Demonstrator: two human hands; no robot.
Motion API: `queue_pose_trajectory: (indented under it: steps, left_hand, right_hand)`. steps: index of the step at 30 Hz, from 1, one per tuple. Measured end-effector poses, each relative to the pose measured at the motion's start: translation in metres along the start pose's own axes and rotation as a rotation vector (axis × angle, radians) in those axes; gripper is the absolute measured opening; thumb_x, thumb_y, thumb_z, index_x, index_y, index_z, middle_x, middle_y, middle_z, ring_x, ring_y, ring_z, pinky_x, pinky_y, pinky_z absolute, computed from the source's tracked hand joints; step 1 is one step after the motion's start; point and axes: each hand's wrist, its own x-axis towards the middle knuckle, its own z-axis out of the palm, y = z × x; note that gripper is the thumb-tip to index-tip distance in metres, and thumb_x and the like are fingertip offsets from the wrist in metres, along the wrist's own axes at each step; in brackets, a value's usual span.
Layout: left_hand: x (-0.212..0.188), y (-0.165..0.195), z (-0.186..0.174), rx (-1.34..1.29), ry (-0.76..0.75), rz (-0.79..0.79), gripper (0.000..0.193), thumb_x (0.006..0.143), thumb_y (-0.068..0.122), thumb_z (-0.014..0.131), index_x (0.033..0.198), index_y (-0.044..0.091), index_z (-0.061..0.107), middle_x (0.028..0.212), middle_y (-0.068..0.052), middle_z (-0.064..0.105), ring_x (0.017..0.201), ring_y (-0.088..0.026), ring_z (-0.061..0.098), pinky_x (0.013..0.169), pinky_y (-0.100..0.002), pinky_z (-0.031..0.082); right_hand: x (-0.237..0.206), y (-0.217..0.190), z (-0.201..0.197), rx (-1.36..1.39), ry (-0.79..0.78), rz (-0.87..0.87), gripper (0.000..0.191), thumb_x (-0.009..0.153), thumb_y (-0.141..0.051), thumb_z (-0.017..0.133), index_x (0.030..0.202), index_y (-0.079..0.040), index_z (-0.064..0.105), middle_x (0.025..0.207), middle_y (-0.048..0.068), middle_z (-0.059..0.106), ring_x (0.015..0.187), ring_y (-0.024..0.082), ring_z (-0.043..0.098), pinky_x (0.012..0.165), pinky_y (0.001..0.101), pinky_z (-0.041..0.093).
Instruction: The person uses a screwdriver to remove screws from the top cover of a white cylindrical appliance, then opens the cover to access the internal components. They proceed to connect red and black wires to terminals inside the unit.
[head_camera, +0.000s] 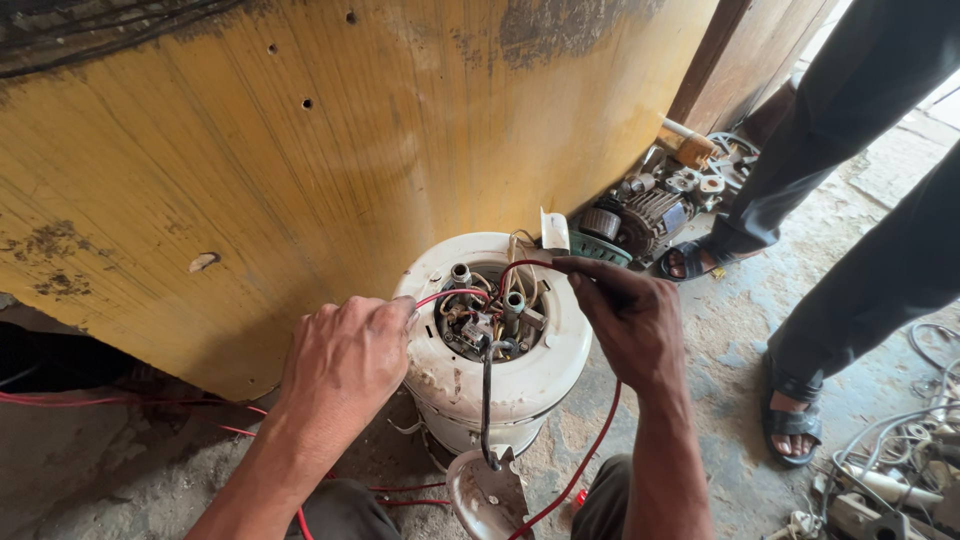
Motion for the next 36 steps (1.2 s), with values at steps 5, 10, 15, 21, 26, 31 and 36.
queue_pose_trajectory:
  steps: [5, 10, 15, 21, 26, 31, 36]
  left_hand:
    - [0.0015, 0.0010, -0.0005, 0.009, -0.052, -0.033, 0.020, 0.093, 0.022, 0.058, 0.099, 0.012, 0.074, 0.086, -0.018, 0.074, 0.078, -0.040, 0.074, 0.070, -0.053, 0.058]
    - [0.0031, 0.0029, -0.0015, 0.012, -0.073, -0.033, 0.020, 0.093, 0.021, 0.056, 0.096, 0.011, 0.073, 0.083, -0.018, 0.074, 0.077, -0.040, 0.074, 0.069, -0.053, 0.059]
    - [0.0031, 0.0047, -0.0027, 0.012, -0.051, -0.015, 0.020, 0.092, 0.018, 0.055, 0.095, 0.010, 0.073, 0.081, -0.019, 0.074, 0.075, -0.040, 0.074, 0.067, -0.054, 0.058]
    - [0.0037, 0.0056, -0.0047, -0.003, -0.086, -0.036, 0.021, 0.093, 0.019, 0.055, 0.094, 0.011, 0.074, 0.079, -0.019, 0.073, 0.075, -0.039, 0.074, 0.068, -0.053, 0.059]
    - [0.0033, 0.0061, -0.0056, -0.004, -0.054, -0.018, 0.020, 0.092, 0.018, 0.055, 0.093, 0.010, 0.074, 0.077, -0.019, 0.073, 0.073, -0.040, 0.073, 0.066, -0.053, 0.058]
    - [0.0033, 0.0058, -0.0053, 0.020, -0.098, -0.039, 0.021, 0.093, 0.019, 0.054, 0.093, 0.010, 0.073, 0.077, -0.019, 0.073, 0.074, -0.040, 0.073, 0.067, -0.053, 0.058]
    - [0.0030, 0.0052, -0.0045, 0.007, -0.059, -0.029, 0.021, 0.090, 0.015, 0.054, 0.093, 0.011, 0.074, 0.079, -0.019, 0.073, 0.075, -0.041, 0.073, 0.068, -0.054, 0.058]
  right_hand:
    - [0.0013, -0.0011, 0.0028, 0.028, -0.007, -0.015, 0.022, 0.095, -0.020, 0.068, 0.112, -0.014, 0.081, 0.052, 0.002, 0.058, 0.048, 0.006, 0.046, 0.046, 0.0289, 0.037]
    - [0.0026, -0.0008, 0.0048, 0.043, 0.002, -0.093, 0.022, 0.095, -0.020, 0.069, 0.111, -0.012, 0.080, 0.062, 0.002, 0.067, 0.051, 0.005, 0.053, 0.048, 0.0273, 0.042]
    - [0.0050, -0.0008, 0.0059, 0.013, -0.024, -0.052, 0.022, 0.093, -0.021, 0.070, 0.110, -0.011, 0.080, 0.060, 0.004, 0.069, 0.048, 0.006, 0.054, 0.045, 0.0284, 0.040]
    - [0.0070, -0.0023, 0.0082, -0.011, -0.063, -0.057, 0.022, 0.094, -0.023, 0.069, 0.110, -0.014, 0.081, 0.057, 0.001, 0.068, 0.044, 0.006, 0.048, 0.042, 0.0297, 0.034]
    - [0.0069, -0.0009, 0.0091, -0.018, -0.079, -0.030, 0.023, 0.094, -0.023, 0.068, 0.111, -0.016, 0.081, 0.055, 0.002, 0.066, 0.044, 0.007, 0.046, 0.042, 0.0308, 0.033]
    - [0.0068, 0.0028, 0.0098, -0.014, -0.066, -0.011, 0.023, 0.094, -0.024, 0.069, 0.112, -0.015, 0.081, 0.055, 0.002, 0.066, 0.044, 0.007, 0.047, 0.042, 0.0305, 0.032]
    - [0.0059, 0.0059, 0.0103, -0.009, -0.038, -0.059, 0.023, 0.094, -0.025, 0.069, 0.110, -0.014, 0.081, 0.055, 0.000, 0.065, 0.044, 0.005, 0.048, 0.042, 0.0296, 0.034]
